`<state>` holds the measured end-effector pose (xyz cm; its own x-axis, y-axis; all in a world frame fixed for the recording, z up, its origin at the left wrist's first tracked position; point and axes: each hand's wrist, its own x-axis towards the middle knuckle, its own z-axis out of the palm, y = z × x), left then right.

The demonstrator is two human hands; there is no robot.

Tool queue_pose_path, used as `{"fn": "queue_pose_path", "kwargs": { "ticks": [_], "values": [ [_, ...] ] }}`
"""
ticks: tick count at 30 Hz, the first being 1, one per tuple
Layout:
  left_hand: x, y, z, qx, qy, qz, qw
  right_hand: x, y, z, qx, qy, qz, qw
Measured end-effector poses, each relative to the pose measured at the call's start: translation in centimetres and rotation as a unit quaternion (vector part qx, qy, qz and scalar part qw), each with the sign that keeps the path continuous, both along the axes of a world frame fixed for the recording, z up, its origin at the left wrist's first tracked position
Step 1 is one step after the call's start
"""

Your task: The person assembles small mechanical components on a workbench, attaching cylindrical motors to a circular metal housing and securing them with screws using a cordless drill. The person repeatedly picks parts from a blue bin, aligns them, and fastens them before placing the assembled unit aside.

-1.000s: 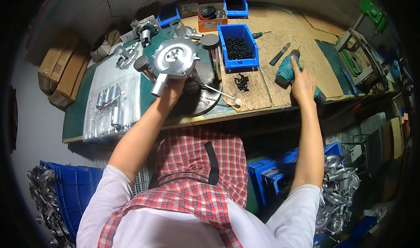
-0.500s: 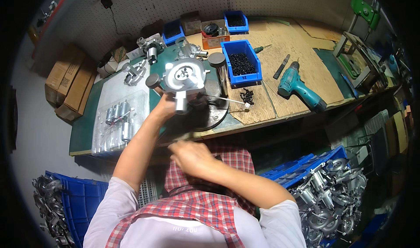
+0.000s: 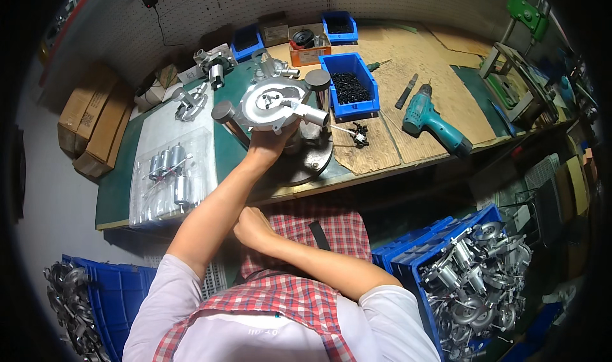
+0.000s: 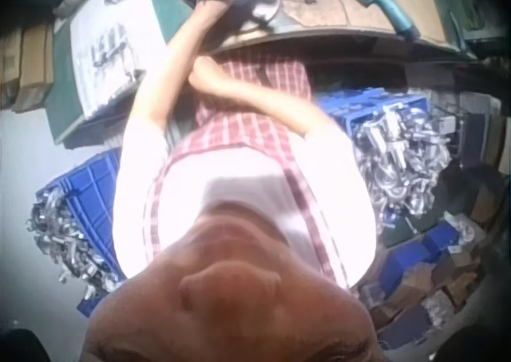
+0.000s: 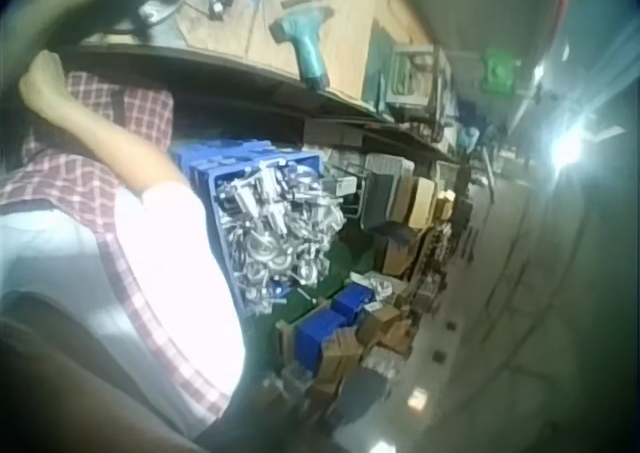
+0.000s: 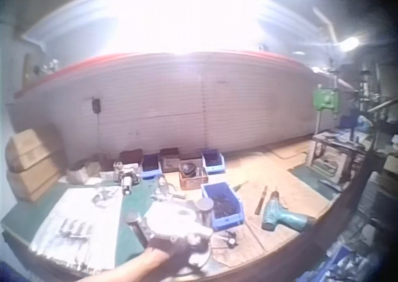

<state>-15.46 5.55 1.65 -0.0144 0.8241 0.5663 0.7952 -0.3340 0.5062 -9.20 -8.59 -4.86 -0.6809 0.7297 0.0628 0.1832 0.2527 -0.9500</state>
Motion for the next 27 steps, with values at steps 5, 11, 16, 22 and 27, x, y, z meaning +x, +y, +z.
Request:
{"fn": "queue_pose_path", "kwargs": {
  "ticks": [5, 11, 16, 22, 27],
  "values": [
    [0.4, 0.2, 0.1, -0.003, -0.059, -0.003, 0.998, 1.3, 0.1, 0.0, -0.055, 0.025, -0.005, 0.998],
    [-0.5, 0.5, -0.7, -0.021, -0.031, -0.006, 0.999, 4.6, 0.1, 2.8, -0.047, 0.008, 0.025, 0.999],
    [0.1, 0.1, 0.8, -0.122, -0.072, -0.005, 0.99, 9.5, -0.6, 4.2, -0.115, 0.052, -0.041, 0.991],
    [-0.7, 1.0, -1.5, -0.081, 0.001, 0.008, 0.997, 13.6, 0.8, 3.2, 0.082, 0.057, -0.352, 0.931],
    [-0.6, 0.4, -0.8, -0.035, 0.021, -0.005, 0.999, 16.2, 6.3, 2.6, 0.204, 0.013, -0.467, 0.861]
  ]
}}
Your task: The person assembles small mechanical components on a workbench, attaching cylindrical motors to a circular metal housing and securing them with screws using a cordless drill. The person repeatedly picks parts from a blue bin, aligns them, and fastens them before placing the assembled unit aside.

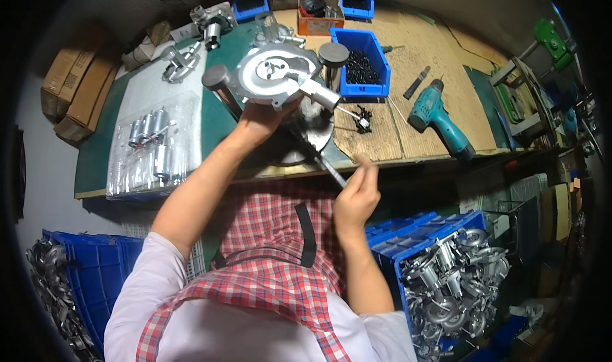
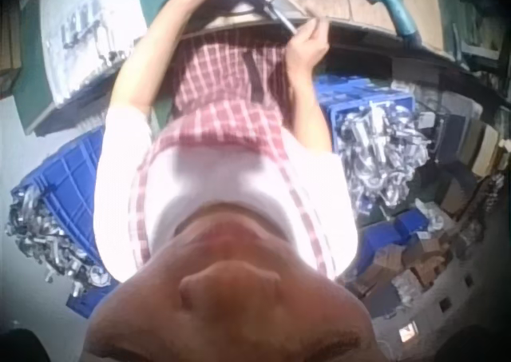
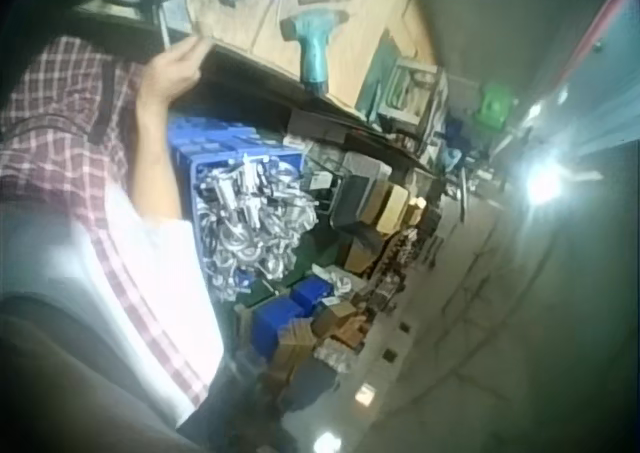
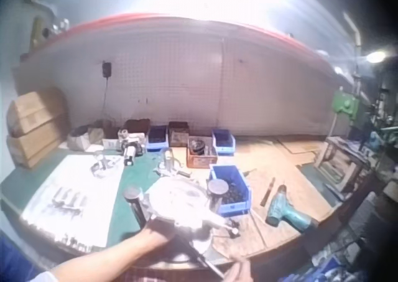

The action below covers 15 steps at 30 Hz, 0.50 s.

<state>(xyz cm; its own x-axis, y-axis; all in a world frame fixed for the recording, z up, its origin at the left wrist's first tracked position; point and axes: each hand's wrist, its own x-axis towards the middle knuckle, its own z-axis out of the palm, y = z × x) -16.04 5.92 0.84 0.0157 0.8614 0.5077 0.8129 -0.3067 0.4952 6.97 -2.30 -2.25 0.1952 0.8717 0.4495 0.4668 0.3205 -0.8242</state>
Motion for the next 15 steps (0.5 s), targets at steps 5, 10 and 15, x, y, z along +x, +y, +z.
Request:
{"fn": "queue_pose_path", "kwargs": {
  "ticks": [5, 10, 15],
  "values": [
    [0.1, 0.0, 0.1, 0.006, -0.054, -0.033, 0.998, 3.7, 8.7, -0.9, 0.03, -0.052, -0.002, 0.998],
    [-0.5, -3.4, 2.8, -0.033, -0.128, -0.057, 0.99, 7.6, 11.6, 1.2, 0.134, -0.246, 0.102, 0.954],
    [0.7, -9.0, 1.7, 0.013, -0.199, 0.092, 0.976, 18.4, 19.1, 2.2, -0.098, -0.58, -0.084, 0.804]
  ]
}}
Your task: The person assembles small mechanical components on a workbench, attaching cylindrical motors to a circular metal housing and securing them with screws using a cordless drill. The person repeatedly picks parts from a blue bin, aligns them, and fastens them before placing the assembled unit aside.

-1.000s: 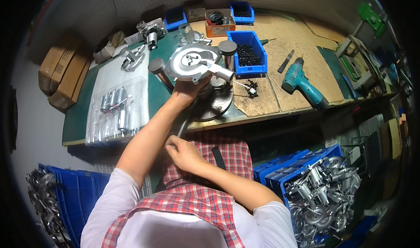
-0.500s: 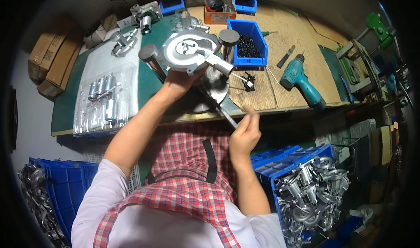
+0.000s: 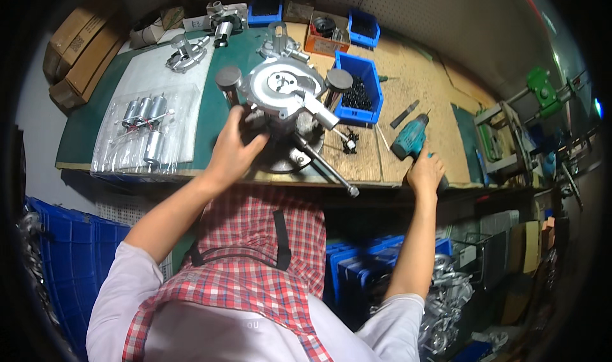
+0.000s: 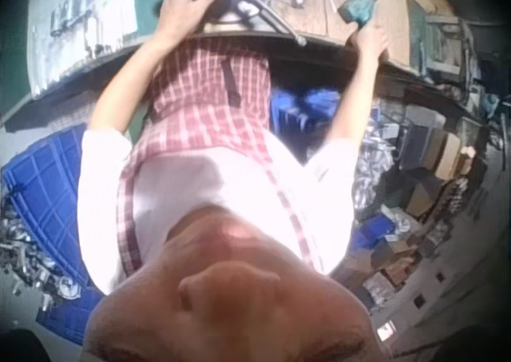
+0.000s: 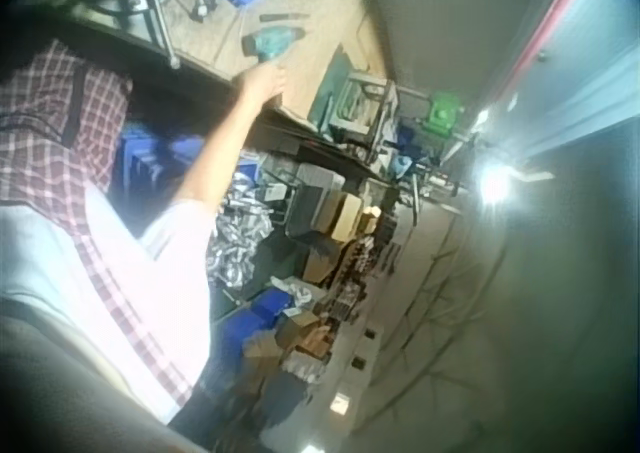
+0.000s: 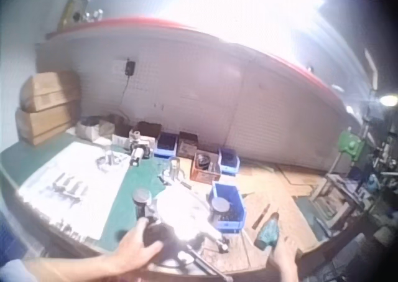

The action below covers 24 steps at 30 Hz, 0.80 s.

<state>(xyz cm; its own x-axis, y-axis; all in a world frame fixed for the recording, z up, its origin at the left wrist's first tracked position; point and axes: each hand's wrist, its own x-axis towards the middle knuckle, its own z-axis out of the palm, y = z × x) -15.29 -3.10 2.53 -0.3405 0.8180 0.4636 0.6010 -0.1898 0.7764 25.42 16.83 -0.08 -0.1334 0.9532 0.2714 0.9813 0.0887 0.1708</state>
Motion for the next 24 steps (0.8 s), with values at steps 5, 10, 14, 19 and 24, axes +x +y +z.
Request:
{"fn": "queue_pose_path", "kwargs": {
  "ticks": [5, 10, 14, 19, 24],
  "values": [
    [-0.1, -3.6, 1.4, 0.08, -0.138, -0.06, 0.985, -2.7, 0.5, 3.7, -0.028, 0.117, -0.013, 0.993],
    [-3.3, -1.6, 7.1, 0.268, -0.005, -0.056, 0.962, -4.7, -2.8, 11.0, -0.008, 0.55, 0.217, 0.806],
    [-3.5, 3.6, 16.5, 0.304, 0.209, -0.125, 0.921, -10.1, -8.7, 23.7, -0.07, 0.486, 0.34, 0.802],
    [-0.6, 8.8, 19.8, 0.122, 0.106, -0.325, 0.932, -18.6, -9.9, 30.7, -0.073, 0.258, 0.446, 0.854],
    [-0.6, 9.8, 18.0, 0.135, 0.058, -0.26, 0.954, -21.3, -8.7, 32.8, -0.13, 0.106, 0.358, 0.918]
  ]
}}
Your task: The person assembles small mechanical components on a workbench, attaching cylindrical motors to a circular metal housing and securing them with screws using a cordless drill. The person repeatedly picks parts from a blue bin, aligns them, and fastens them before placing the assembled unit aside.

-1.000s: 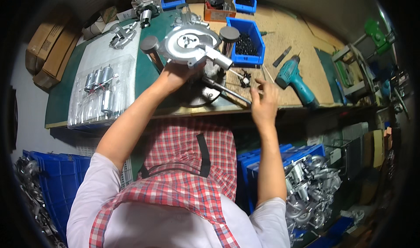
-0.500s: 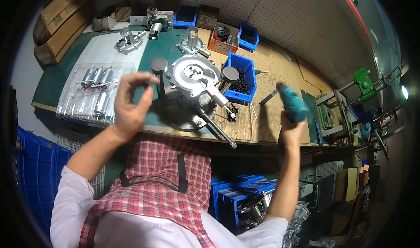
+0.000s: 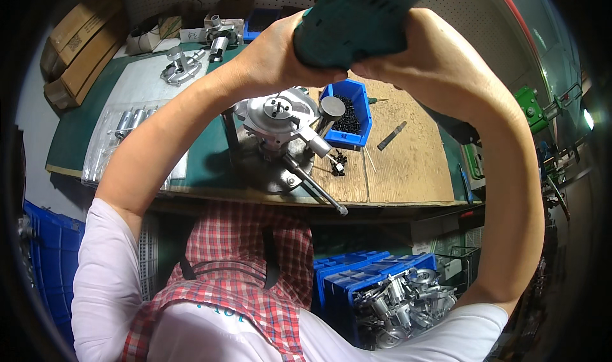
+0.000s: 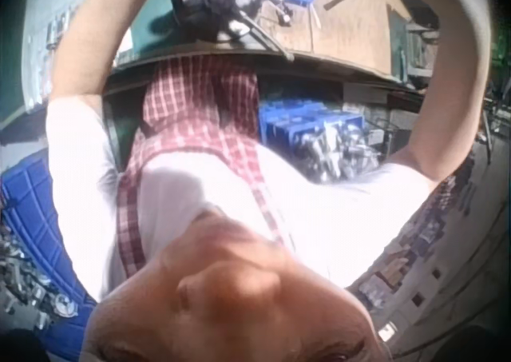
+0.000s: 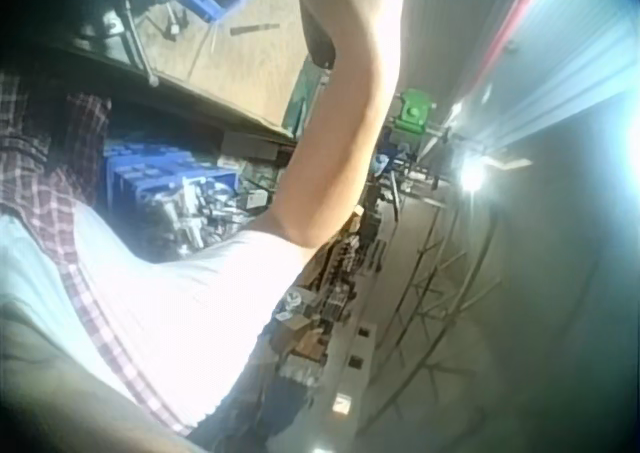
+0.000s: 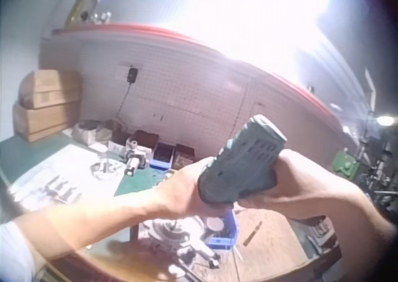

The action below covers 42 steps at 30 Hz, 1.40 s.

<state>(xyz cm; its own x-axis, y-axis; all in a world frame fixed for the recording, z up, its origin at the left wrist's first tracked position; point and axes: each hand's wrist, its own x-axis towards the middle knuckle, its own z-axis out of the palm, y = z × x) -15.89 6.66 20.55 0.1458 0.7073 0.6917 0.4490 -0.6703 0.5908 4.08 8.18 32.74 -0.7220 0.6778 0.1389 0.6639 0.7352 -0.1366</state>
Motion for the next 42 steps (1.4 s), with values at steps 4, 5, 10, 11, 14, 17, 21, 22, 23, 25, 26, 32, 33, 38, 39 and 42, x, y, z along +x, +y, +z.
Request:
{"fn": "queue_pose_path", "kwargs": {
  "ticks": [4, 5, 10, 11, 14, 17, 21, 22, 23, 25, 26, 32, 33, 38, 39, 42],
  "values": [
    [-0.6, 0.3, -0.6, 0.0, -0.009, 0.019, 1.0, -1.0, 0.7, 0.0, -0.006, -0.022, -0.004, 1.0],
    [-0.6, 0.3, -0.6, -0.004, -0.012, 0.012, 1.0, -1.1, 0.8, 0.0, -0.007, -0.023, -0.002, 1.0],
    [-0.6, -0.3, -0.8, -0.043, -0.033, 0.039, 0.998, -1.9, 0.9, 0.1, -0.021, -0.051, -0.03, 0.998],
    [-0.5, -0.3, -0.9, -0.036, -0.035, 0.05, 0.997, -1.9, 0.9, 0.2, -0.024, -0.058, -0.038, 0.997],
    [0.3, -0.5, -2.0, 0.025, -0.078, 0.113, 0.99, -1.5, 2.2, -0.1, 0.076, -0.032, 0.1, 0.992],
    [0.3, 0.7, -3.2, 0.091, -0.11, 0.146, 0.979, -2.3, 3.2, -0.7, 0.233, 0.033, 0.15, 0.96],
    [-1.2, 1.4, -3.1, 0.075, -0.097, 0.108, 0.987, -3.4, 2.6, -2.6, 0.42, 0.027, 0.137, 0.897],
    [-1.4, 1.4, -3.0, 0.067, -0.1, 0.089, 0.989, -3.4, 2.8, -2.8, 0.437, 0.03, 0.133, 0.889],
    [-1.4, 1.5, -2.9, 0.058, -0.103, 0.07, 0.991, -3.3, 2.9, -3.1, 0.452, 0.033, 0.129, 0.882],
    [-1.2, 1.3, -2.7, 0.06, -0.103, 0.08, 0.99, -3.2, 3.1, -3.3, 0.465, 0.037, 0.127, 0.875],
    [-1.0, 1.2, -2.6, 0.061, -0.103, 0.084, 0.989, -3.1, 3.3, -3.3, 0.462, 0.038, 0.128, 0.877],
    [-0.9, 0.5, -1.8, 0.039, -0.151, 0.024, 0.987, -3.3, 3.5, -3.5, 0.492, 0.044, 0.147, 0.857],
    [-1.0, 0.7, -2.0, 0.041, -0.161, 0.015, 0.986, -3.2, 3.4, -3.4, 0.49, 0.043, 0.156, 0.856],
    [-0.9, 0.3, -1.7, -0.015, -0.223, -0.04, 0.974, -3.7, 3.6, -3.4, 0.469, 0.049, 0.142, 0.87],
    [-1.0, 0.2, -1.6, -0.048, -0.247, -0.064, 0.966, -3.8, 3.5, -3.3, 0.469, 0.042, 0.143, 0.871],
    [-0.8, 0.0, -1.6, -0.022, -0.26, -0.085, 0.962, -4.2, 3.5, -3.4, 0.477, 0.036, 0.116, 0.871]
  ]
}}
